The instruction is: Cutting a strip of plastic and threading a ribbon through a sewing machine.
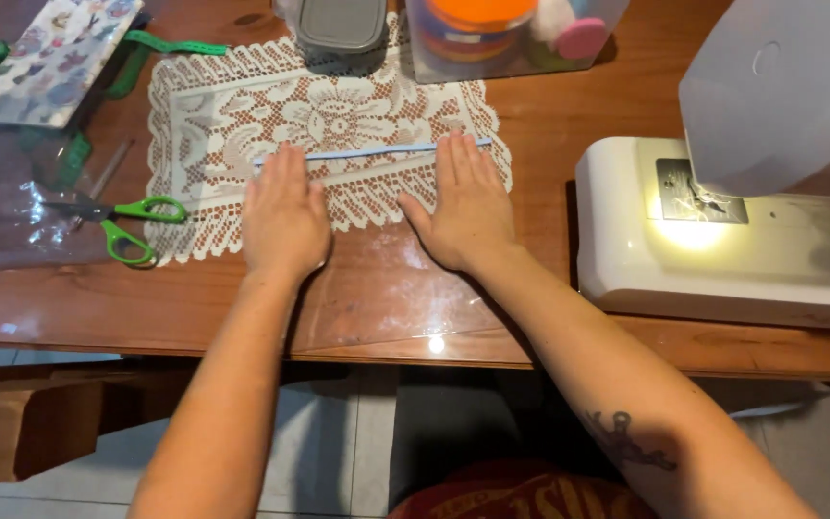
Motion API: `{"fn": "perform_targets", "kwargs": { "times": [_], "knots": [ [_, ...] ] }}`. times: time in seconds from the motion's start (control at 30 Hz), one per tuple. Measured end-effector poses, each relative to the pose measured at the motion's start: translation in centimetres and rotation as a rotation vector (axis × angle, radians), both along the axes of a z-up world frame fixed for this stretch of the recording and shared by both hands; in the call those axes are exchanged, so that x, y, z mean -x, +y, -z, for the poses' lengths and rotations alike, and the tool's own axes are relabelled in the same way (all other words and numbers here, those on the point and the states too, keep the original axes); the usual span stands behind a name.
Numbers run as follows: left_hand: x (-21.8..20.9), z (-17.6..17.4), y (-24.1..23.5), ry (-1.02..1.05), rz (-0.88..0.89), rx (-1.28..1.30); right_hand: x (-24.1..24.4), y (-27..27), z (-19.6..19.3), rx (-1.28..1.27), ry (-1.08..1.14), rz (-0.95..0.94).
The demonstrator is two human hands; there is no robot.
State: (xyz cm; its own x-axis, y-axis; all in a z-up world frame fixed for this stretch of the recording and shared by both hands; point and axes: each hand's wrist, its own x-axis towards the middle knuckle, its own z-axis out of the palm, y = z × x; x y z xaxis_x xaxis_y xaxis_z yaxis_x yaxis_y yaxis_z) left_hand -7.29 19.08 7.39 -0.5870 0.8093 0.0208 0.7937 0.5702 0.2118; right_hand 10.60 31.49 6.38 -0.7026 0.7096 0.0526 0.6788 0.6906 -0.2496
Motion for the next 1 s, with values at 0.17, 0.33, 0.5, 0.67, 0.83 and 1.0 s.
{"fn": "perform_targets", "kwargs": {
  "times": [0.17, 0.33, 0.5, 0.67, 0.83, 1.0],
  "knots": [
    [2.1, 0.5, -1.3, -0.008, -0.047, -0.004, -1.2, 0.8, -0.2, 0.022, -0.041, 0.060],
    [3.0, 0.2, -2.5, -0.027, -0.054, 0.006, -1.9, 1.0, -0.1, 0.032, -0.046, 0.108],
    [4.0, 0.7, -2.5, 0.006, -0.008, 0.042, -1.7, 2.2, 1.7, -0.028, -0.032, 0.180],
    [-6.0, -0.3, -4.9, 0.147, 0.316, -0.138, -3.3, -7.5, -3.2, -0.176, 0.243, -0.207],
    [-11.7, 1.2, -10.3, -0.168, 0.493, -0.291, -7.1, -12.1, 2.4, -0.131, 0.354, -0.561],
    [-9.4, 1.8, -13.3, 0.073, 0.412, -0.240, -11.5, -10.8, 1.6, -0.191, 0.133, -0.635]
  ]
}}
